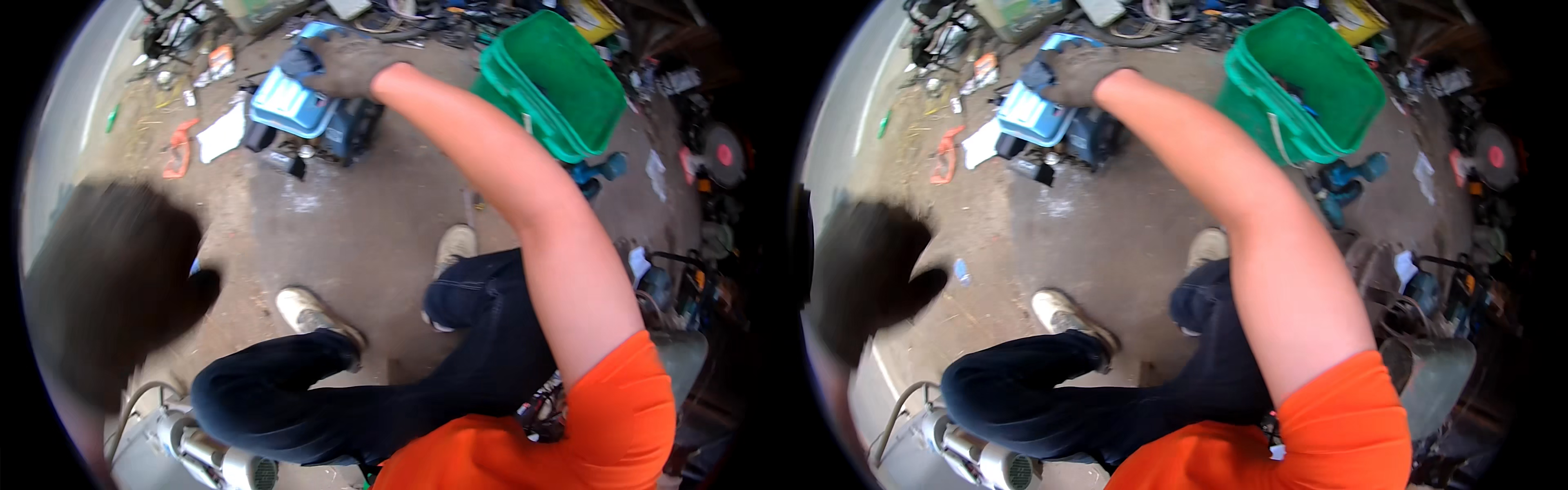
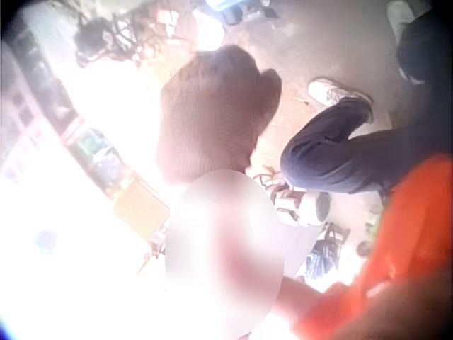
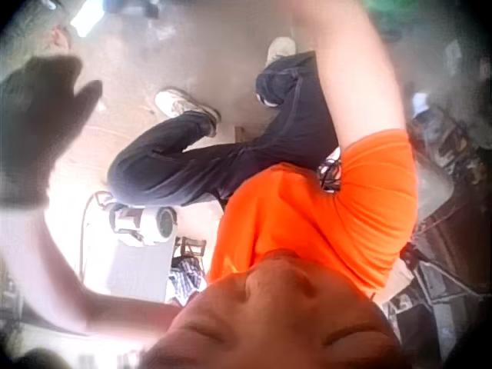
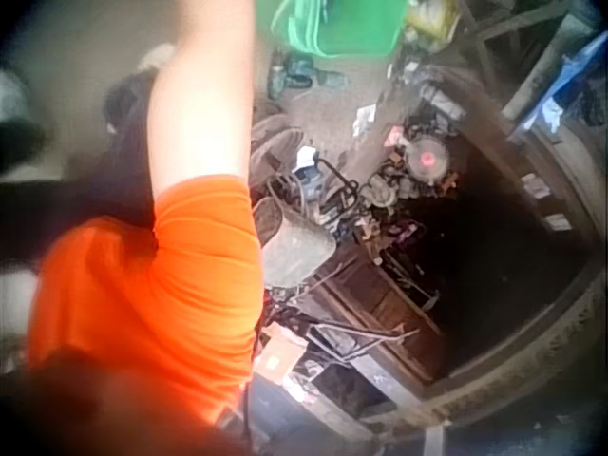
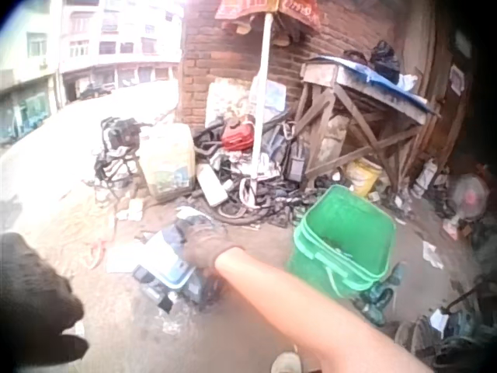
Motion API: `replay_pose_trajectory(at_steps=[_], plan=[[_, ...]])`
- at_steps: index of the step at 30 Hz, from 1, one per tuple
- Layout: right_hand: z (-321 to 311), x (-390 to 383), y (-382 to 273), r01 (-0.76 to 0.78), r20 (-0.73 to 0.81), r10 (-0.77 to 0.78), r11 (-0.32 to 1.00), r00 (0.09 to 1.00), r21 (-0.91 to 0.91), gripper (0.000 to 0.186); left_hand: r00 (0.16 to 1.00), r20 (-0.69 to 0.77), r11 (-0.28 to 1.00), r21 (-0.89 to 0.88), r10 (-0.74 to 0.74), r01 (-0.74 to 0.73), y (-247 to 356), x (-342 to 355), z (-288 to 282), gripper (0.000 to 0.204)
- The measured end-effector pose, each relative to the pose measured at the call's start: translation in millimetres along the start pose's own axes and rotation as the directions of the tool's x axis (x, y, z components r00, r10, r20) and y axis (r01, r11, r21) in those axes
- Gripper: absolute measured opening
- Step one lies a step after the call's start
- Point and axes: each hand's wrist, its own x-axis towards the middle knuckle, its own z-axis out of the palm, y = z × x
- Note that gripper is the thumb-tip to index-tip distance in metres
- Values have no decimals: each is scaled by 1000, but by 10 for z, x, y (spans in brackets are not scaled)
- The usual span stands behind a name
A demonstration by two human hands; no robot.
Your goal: The person disassembles a small engine, removes the carburetor, and cleans it with a brush. They then reassemble the engine using a cordless impact driver to tighten the bolts.
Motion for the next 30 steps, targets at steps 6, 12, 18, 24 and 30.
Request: replay_pose_trajectory(at_steps=[6,12,18,24,30], plan=[[149,-13,57,-1,-39,-2,996,999,-88,71,736,-597,679,-685,-318,-263,-207,1805,715,50],[265,15,369,90,-247,-138,977,959,-195,60,517,-708,684,-672,-482,-283,216,2894,974,78],[-109,-156,220,-3,123,6,1000,992,-21,68,621,-670,884,-459,-408,86,349,1801,352,91],[-90,-184,280,-6,83,15,994,996,-107,70,510,-776,885,-462,-371,-60,309,2074,482,95],[-285,-421,-123,-47,89,42,997,995,56,64,679,-660,747,-617,-322,-246,50,2301,621,95]])
